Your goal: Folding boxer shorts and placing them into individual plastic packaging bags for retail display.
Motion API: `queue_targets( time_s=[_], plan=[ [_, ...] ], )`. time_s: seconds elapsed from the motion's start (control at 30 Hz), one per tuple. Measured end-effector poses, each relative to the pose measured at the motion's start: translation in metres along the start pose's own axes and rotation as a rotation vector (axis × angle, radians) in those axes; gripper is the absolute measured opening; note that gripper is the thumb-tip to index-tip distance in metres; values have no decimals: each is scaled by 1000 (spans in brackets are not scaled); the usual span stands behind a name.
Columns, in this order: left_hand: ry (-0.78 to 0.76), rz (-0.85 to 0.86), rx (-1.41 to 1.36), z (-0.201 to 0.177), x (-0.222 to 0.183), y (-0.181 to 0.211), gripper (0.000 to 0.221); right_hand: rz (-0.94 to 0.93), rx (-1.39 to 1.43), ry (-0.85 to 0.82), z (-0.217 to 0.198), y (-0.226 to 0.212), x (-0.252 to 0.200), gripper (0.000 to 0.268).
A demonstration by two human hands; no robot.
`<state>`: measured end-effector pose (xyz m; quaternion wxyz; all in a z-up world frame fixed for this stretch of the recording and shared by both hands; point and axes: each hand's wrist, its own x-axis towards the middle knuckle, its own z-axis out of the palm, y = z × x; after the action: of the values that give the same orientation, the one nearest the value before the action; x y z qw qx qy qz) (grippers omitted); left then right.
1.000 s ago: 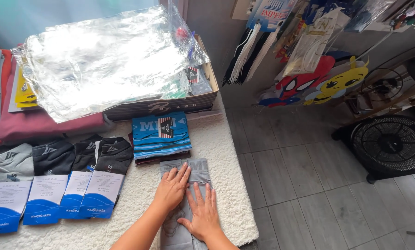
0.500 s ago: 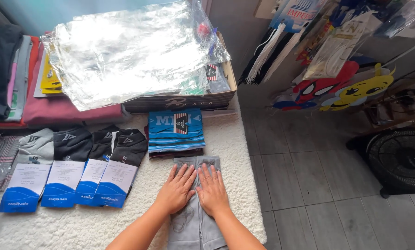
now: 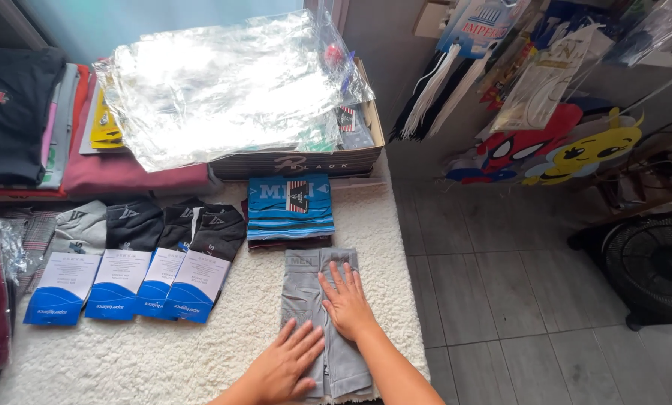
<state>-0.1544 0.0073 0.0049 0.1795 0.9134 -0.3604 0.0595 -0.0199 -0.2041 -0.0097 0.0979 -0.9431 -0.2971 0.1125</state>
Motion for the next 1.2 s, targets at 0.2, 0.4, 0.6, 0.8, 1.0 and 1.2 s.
queue_targets(
  time_s=[0.2,0.4,0.6,0.8,1.0,1.2],
  plan=[
    [84,407,131,-8,-69,-18,47,-389,163,368,-5,27,-90,58],
    [47,322,213,-27,-54,-45,59,-705,-285,391,-27,41,-144,41],
    [-105,390,-63,-10,-15,-51,51,-878,-202,266,-28,28,-120,34],
    [-335,423,-141,-8,-14,-44,55,-766,40,-53,-28,27,-119,55],
    [-467,192,-406,-29,-19,-13,62,-401,423,-388,-53,6,-135,69],
    [-442,-611,-1084,-11,-25,1,19,-137,873,-563,-52,-6,-140,28]
  ],
)
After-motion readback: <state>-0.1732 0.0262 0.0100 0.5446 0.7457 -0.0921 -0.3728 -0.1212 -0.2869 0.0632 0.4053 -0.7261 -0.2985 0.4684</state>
